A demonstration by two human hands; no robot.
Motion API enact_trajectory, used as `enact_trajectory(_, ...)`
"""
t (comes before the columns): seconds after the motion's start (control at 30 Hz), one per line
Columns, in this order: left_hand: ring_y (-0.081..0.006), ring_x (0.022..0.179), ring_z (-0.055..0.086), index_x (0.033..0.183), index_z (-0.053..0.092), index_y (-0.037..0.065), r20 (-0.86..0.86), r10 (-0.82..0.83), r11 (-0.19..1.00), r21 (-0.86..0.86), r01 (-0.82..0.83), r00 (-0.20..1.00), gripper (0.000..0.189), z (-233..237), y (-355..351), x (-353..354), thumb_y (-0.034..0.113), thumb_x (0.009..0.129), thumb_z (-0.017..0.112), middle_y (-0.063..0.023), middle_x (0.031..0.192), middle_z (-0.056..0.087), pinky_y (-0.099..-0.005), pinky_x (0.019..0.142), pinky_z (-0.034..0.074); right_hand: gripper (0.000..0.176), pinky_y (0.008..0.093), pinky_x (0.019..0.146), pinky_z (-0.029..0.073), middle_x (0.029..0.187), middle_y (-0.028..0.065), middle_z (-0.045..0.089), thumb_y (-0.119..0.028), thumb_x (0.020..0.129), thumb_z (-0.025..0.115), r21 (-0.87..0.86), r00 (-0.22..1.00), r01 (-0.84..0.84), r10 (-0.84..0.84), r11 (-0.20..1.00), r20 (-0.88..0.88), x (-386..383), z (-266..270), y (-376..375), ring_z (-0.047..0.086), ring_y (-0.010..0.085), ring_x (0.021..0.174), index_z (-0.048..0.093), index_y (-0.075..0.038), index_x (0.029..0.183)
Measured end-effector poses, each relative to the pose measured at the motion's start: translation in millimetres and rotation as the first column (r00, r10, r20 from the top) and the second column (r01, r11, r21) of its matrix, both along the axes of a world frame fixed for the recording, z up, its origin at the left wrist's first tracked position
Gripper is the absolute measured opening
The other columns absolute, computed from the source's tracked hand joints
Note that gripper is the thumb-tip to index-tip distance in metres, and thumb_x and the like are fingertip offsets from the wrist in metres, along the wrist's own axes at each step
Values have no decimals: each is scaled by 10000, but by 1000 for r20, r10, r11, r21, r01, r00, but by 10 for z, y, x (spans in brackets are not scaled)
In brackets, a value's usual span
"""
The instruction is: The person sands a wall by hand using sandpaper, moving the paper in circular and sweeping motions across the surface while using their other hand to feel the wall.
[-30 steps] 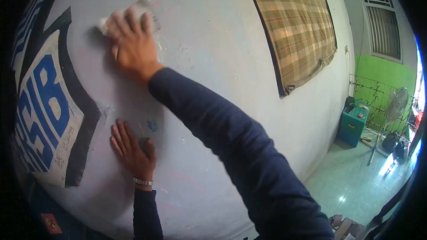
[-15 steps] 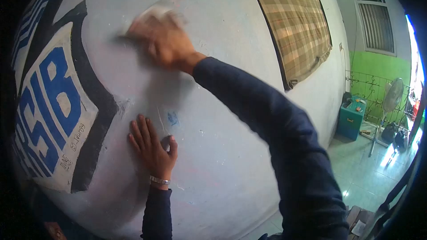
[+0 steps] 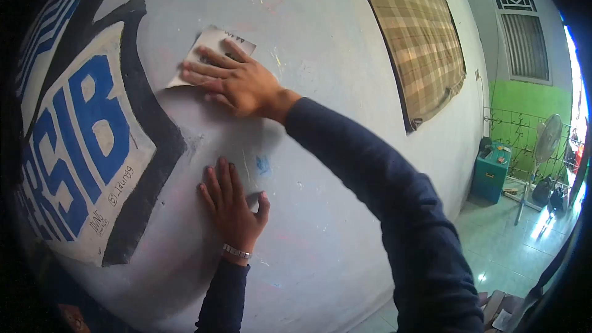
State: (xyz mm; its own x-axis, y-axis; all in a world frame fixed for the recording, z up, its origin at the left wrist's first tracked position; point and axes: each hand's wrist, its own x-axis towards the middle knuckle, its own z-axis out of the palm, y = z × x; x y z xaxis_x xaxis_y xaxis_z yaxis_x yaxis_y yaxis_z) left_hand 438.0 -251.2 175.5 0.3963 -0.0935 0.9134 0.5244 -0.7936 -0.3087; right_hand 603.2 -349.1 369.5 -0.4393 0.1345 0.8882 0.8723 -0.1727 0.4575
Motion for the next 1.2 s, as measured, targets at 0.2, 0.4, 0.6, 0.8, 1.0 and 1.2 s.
enact_trajectory(0.2, -386, 1474, 260, 1465, 419, 5, -1, 19, 1000, 3, -19, 1000, 739, -59, -33, 5, 509, 924, 432, -166, 1569, 353, -566, 1192, 144, 569, 576, 1199, 109, 1539, 111, 404, -228, 963, 449, 500, 797, 78, 248, 862, -550, 72, -30, 90, 267, 342, 1472, 357, -223, 1525)
enact_trajectory(0.4, -377, 1484, 239, 1463, 418, 0, -10, 88, 996, 18, -88, 996, 739, 1, -89, 14, 514, 932, 409, -161, 1577, 338, -558, 1202, 117, 576, 538, 1217, 122, 1600, 1, 324, -276, 962, 504, -105, 996, 60, -52, 993, 72, 180, -103, -142, 244, 301, 1491, 364, -288, 1520)
enact_trajectory(0.6, -369, 1484, 247, 1466, 410, -1, 11, 96, 995, 13, -96, 995, 730, -6, -116, 8, 509, 945, 396, -151, 1582, 335, -545, 1208, 105, 587, 566, 1199, 124, 1558, 56, 388, -220, 916, 489, 166, 979, -73, 102, 984, -177, 52, -175, 138, 281, 345, 1462, 405, -231, 1497)
enact_trajectory(0.8, -359, 1483, 256, 1459, 431, -1, 43, 165, 984, 60, -167, 985, 745, -23, -125, 73, 546, 958, 363, -146, 1573, 355, -554, 1206, 128, 599, 590, 1193, 143, 1513, 81, 439, -155, 879, 513, 296, 932, -33, 136, 955, -336, 562, -99, -364, 345, 355, 1420, 449, -219, 1471)
enact_trajectory(1.0, -368, 1481, 257, 1463, 421, -14, 34, 214, 976, 33, -215, 976, 779, -5, -164, 107, 572, 954, 351, -150, 1574, 352, -561, 1203, 137, 603, 590, 1190, 163, 1571, 13, 377, -245, 903, 543, -99, 992, -106, 111, 989, 52, 423, -404, -282, 294, 351, 1458, 423, -225, 1494)
enact_trajectory(1.2, -396, 1477, 253, 1462, 409, -27, 69, 246, 968, 26, -248, 967, 807, -12, -289, 255, 584, 936, 376, -177, 1575, 337, -552, 1206, 133, 663, 624, 1183, 82, 1587, 110, 325, -213, 877, 522, 424, 869, 17, 196, 905, -454, 588, -22, -112, 209, 405, 1480, 368, -136, 1517)
